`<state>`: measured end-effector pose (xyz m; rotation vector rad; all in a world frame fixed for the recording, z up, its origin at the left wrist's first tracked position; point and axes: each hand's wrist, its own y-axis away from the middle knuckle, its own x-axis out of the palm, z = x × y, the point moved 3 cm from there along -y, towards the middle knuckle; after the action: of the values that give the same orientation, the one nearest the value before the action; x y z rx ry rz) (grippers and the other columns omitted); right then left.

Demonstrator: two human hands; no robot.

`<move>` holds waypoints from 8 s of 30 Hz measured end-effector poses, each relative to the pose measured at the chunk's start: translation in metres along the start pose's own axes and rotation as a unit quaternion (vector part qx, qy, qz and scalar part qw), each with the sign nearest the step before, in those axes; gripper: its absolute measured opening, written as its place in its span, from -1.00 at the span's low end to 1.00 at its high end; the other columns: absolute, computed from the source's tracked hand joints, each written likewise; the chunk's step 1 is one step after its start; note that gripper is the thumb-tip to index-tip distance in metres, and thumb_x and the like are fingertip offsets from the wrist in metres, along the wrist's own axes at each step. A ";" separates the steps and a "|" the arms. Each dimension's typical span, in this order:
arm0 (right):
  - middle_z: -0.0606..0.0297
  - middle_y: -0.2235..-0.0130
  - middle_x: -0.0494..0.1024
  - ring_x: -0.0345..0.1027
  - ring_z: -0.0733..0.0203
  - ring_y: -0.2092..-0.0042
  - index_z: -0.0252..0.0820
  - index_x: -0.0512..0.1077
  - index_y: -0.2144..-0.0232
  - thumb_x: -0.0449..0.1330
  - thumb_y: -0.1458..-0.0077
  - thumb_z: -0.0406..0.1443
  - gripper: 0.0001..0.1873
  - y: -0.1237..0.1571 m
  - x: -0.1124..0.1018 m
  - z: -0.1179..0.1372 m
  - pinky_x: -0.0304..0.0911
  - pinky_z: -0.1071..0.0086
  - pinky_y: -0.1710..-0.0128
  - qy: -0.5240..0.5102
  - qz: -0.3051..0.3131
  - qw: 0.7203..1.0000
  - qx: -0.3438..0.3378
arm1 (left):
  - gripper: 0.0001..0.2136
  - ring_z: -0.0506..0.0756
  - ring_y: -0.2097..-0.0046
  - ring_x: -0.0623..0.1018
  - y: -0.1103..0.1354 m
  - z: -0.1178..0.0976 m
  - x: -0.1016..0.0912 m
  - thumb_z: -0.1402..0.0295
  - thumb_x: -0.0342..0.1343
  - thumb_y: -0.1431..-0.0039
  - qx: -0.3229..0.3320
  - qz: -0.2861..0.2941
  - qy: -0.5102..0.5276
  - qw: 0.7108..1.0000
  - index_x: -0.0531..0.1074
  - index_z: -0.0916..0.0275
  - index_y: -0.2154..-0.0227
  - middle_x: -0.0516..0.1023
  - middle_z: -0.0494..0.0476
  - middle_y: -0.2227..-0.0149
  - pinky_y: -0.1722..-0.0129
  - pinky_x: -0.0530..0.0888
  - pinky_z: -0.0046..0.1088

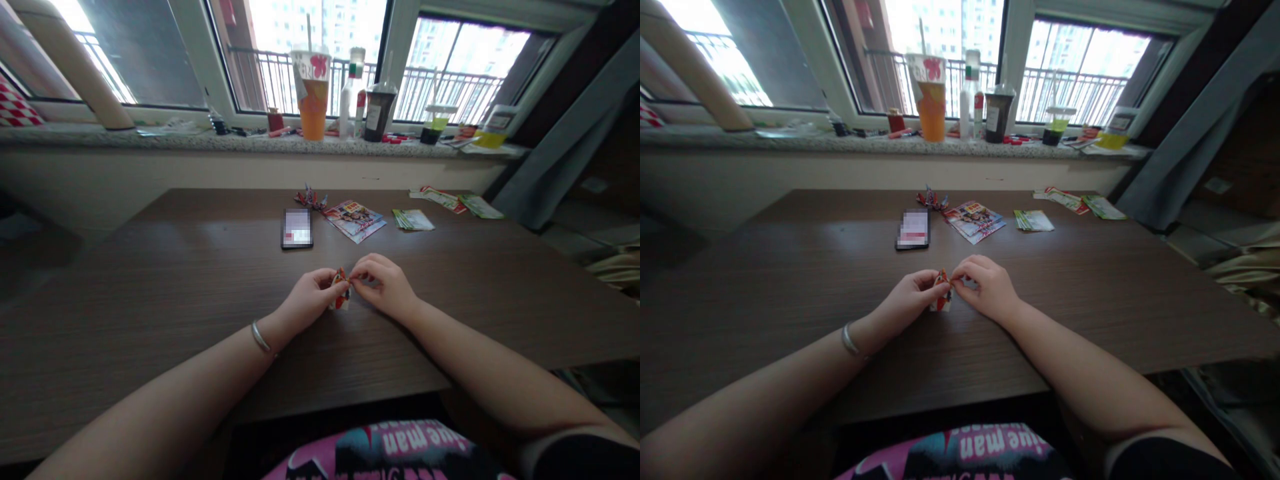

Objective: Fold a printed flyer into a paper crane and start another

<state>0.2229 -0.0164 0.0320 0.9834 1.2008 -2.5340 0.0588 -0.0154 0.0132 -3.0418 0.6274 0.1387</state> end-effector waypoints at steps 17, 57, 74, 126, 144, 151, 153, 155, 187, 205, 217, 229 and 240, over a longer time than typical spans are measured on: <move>0.27 0.39 0.50 0.32 0.28 0.37 -0.15 0.46 0.43 0.21 -0.07 -0.39 -0.93 -0.002 0.005 -0.005 0.27 0.40 0.40 -0.062 0.008 0.998 -0.009 | -0.68 -0.04 0.50 0.35 0.002 -0.002 -0.003 0.11 0.22 0.01 -0.001 -0.043 -0.027 0.999 0.50 0.33 0.40 0.42 -0.02 0.55 0.49 0.26 -0.53; 0.32 0.41 0.45 0.31 0.28 0.35 -0.16 0.41 0.44 0.24 -0.01 -0.37 -0.94 0.001 0.010 0.001 0.21 0.42 0.42 -0.053 0.021 0.995 0.085 | -0.74 -0.06 0.50 0.27 0.000 0.000 -0.005 0.15 0.13 -0.05 0.018 -0.046 -0.051 0.998 0.36 0.27 0.49 0.32 -0.08 0.55 0.49 0.22 -0.55; 0.34 0.42 0.43 0.31 0.31 0.38 -0.21 0.45 0.37 0.22 -0.04 -0.27 -0.89 0.000 0.016 -0.006 0.23 0.45 0.41 -0.138 0.073 0.970 0.185 | -0.75 -0.02 0.41 0.38 -0.002 -0.002 -0.008 0.18 0.19 -0.06 0.040 -0.047 0.012 0.998 0.47 0.31 0.45 0.43 0.01 0.48 0.36 0.32 -0.51; 0.37 0.50 0.46 0.27 0.33 0.48 -0.17 0.45 0.36 0.31 0.11 0.01 -0.60 0.002 0.014 -0.022 0.20 0.43 0.45 -0.391 0.040 0.871 0.295 | -0.76 0.00 0.38 0.43 -0.002 -0.008 -0.010 0.23 0.03 -0.20 0.076 0.000 -0.149 0.986 0.42 0.29 0.20 0.49 0.05 0.36 0.38 0.34 -0.51; 0.44 0.53 0.43 0.21 0.38 0.52 -0.16 0.40 0.43 0.31 0.12 -0.17 -0.77 0.003 0.014 -0.018 0.12 0.45 0.48 -0.423 0.057 0.847 0.316 | -0.74 0.02 0.35 0.43 -0.005 -0.004 -0.011 0.17 0.09 -0.12 0.042 0.073 -0.105 0.991 0.46 0.29 0.29 0.50 0.06 0.37 0.31 0.35 -0.46; 0.47 0.57 0.39 0.19 0.39 0.54 -0.17 0.34 0.50 0.25 0.15 -0.24 -0.83 0.003 0.015 -0.018 0.06 0.47 0.51 -0.409 0.068 0.848 0.331 | -0.73 0.04 0.32 0.48 -0.007 -0.001 -0.011 0.18 0.10 -0.14 0.056 0.055 -0.115 0.990 0.46 0.27 0.23 0.54 0.08 0.33 0.29 0.40 -0.45; 0.47 0.58 0.38 0.19 0.38 0.54 -0.17 0.33 0.53 0.24 0.17 -0.26 -0.85 0.003 0.016 -0.018 0.06 0.47 0.51 -0.399 0.074 0.852 0.331 | -0.75 0.03 0.33 0.49 -0.007 0.000 -0.011 0.22 0.11 -0.13 0.065 0.047 -0.107 0.991 0.43 0.26 0.19 0.53 0.07 0.33 0.32 0.41 -0.46; 0.45 0.55 0.41 0.19 0.39 0.54 -0.17 0.31 0.54 0.23 0.17 -0.27 -0.86 0.003 0.016 -0.018 0.06 0.48 0.52 -0.386 0.071 0.857 0.334 | -0.76 0.01 0.37 0.48 -0.007 0.000 -0.011 0.27 0.12 -0.12 0.075 0.024 -0.111 0.991 0.38 0.25 0.16 0.50 0.04 0.36 0.37 0.40 -0.49; 0.39 0.53 0.38 0.19 0.29 0.46 -0.14 0.32 0.58 0.24 0.21 -0.11 -0.74 -0.041 0.025 -0.049 0.12 0.42 0.47 -0.276 -0.094 0.893 0.344 | -0.75 0.11 0.34 0.49 -0.056 -0.017 -0.016 0.22 0.05 -0.06 0.034 -0.146 -0.121 0.981 0.53 0.28 0.47 0.54 0.08 0.46 0.38 0.37 -0.45; 0.43 0.56 0.43 0.27 0.33 0.48 -0.15 0.22 0.60 0.36 0.27 -0.14 -0.62 -0.039 0.035 -0.066 0.16 0.43 0.40 -0.434 -0.107 0.806 0.389 | -0.71 0.11 0.25 0.53 -0.061 0.002 -0.024 0.14 0.22 -0.02 0.018 -0.171 -0.053 0.984 0.54 0.29 0.35 0.61 0.12 0.31 0.20 0.41 -0.41; 0.32 0.39 0.53 0.37 0.21 0.34 -0.16 0.42 0.40 0.29 0.11 -0.12 -0.73 -0.040 0.031 -0.065 0.24 0.36 0.31 -0.286 -0.050 0.898 0.331 | -0.73 0.10 0.17 0.54 -0.064 -0.001 -0.023 0.15 0.21 -0.04 0.046 -0.177 -0.011 0.983 0.50 0.29 0.39 0.60 0.15 0.23 0.11 0.42 -0.40; 0.27 0.36 0.59 0.40 0.14 0.28 -0.12 0.52 0.49 0.22 -0.04 -0.18 -0.83 -0.040 0.017 -0.066 0.22 0.32 0.26 -0.131 -0.031 0.955 0.264 | -0.71 0.12 0.20 0.57 -0.064 0.007 -0.024 0.16 0.24 -0.02 0.056 -0.166 -0.043 0.984 0.54 0.25 0.27 0.62 0.14 0.21 0.15 0.46 -0.37; 0.30 0.45 0.54 0.35 0.20 0.40 -0.15 0.49 0.47 0.27 0.06 -0.12 -0.78 -0.041 0.022 -0.068 0.18 0.36 0.37 -0.240 -0.043 0.915 0.321 | -0.79 0.03 0.32 0.54 -0.065 0.008 -0.024 0.22 0.26 0.01 0.004 -0.190 0.067 0.979 0.51 0.27 0.40 0.59 0.06 0.38 0.23 0.45 -0.46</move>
<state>0.2228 0.0635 0.0125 0.3319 0.2749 -3.0481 0.0616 0.0542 0.0088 -3.1098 0.0399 -0.0800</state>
